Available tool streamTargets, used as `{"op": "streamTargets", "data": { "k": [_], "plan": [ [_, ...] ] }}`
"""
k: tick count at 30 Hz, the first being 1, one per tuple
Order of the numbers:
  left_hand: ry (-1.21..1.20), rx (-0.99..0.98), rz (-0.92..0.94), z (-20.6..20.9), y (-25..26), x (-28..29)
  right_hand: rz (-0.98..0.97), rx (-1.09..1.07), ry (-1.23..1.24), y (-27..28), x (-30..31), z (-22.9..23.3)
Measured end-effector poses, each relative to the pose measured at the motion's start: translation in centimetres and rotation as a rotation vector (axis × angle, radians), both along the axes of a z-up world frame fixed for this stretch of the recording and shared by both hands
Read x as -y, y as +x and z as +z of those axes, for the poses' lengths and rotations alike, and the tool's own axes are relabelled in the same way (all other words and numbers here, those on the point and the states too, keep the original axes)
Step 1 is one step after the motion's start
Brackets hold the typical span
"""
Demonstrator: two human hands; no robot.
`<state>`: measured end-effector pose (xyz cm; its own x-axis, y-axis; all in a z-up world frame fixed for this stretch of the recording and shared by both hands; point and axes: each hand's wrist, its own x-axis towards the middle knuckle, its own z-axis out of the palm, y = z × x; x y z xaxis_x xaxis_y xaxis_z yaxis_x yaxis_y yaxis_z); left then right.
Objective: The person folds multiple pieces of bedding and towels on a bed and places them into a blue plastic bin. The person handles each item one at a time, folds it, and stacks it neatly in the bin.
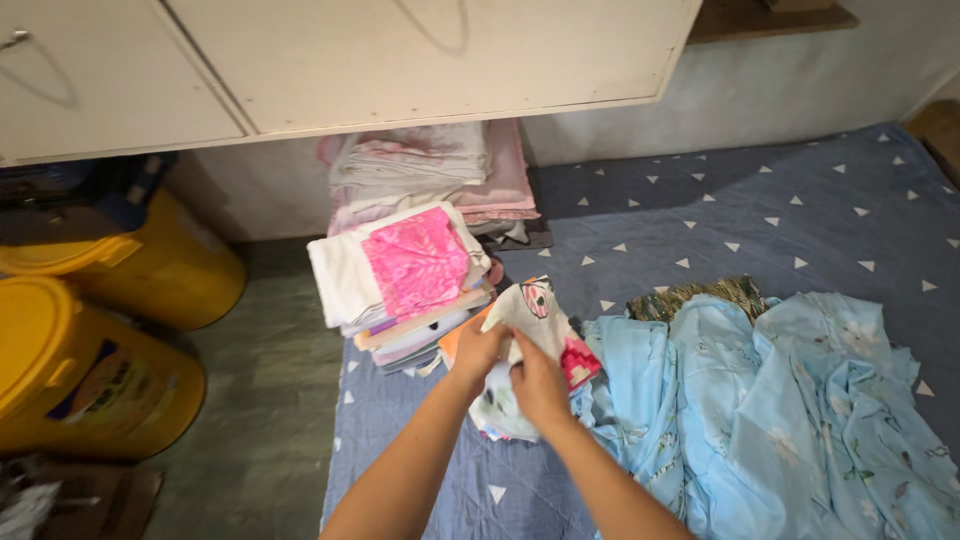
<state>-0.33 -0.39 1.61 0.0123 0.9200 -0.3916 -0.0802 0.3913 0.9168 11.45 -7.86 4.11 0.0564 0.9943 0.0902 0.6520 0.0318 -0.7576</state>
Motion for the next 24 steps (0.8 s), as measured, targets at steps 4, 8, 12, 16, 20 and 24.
{"op": "streamTargets", "data": {
  "k": [4, 8, 12, 16, 20, 24],
  "plan": [
    [0.011, 0.035, 0.002, 3.3, -1.0, 0.9, 0.041, -0.103, -0.196, 0.4, -0.1, 3.6],
    [0.007, 0.016, 0.035, 6.3, -2.2, 1.8, 0.239, -0.521, -0.154, 1.1, -0.2, 3.1],
    [0.008, 0.074, 0.032, 8.4, -4.5, 3.2, 0.253, -0.868, -0.085, 1.9, -1.2, -0.2],
    [0.127, 0.186, -0.019, 10.5, -7.1, 5.2, -0.028, -0.769, -0.209, 1.5, -1.0, -2.6],
    [0.097, 0.456, -0.033, 12.8, -9.4, 8.7, -0.138, -0.702, -0.503, -0.2, 0.5, -2.2],
    [0.117, 0.682, -0.027, 14.6, -11.8, 13.4, -0.125, -0.978, -0.808, -2.5, 3.0, -0.3]
  ]
}}
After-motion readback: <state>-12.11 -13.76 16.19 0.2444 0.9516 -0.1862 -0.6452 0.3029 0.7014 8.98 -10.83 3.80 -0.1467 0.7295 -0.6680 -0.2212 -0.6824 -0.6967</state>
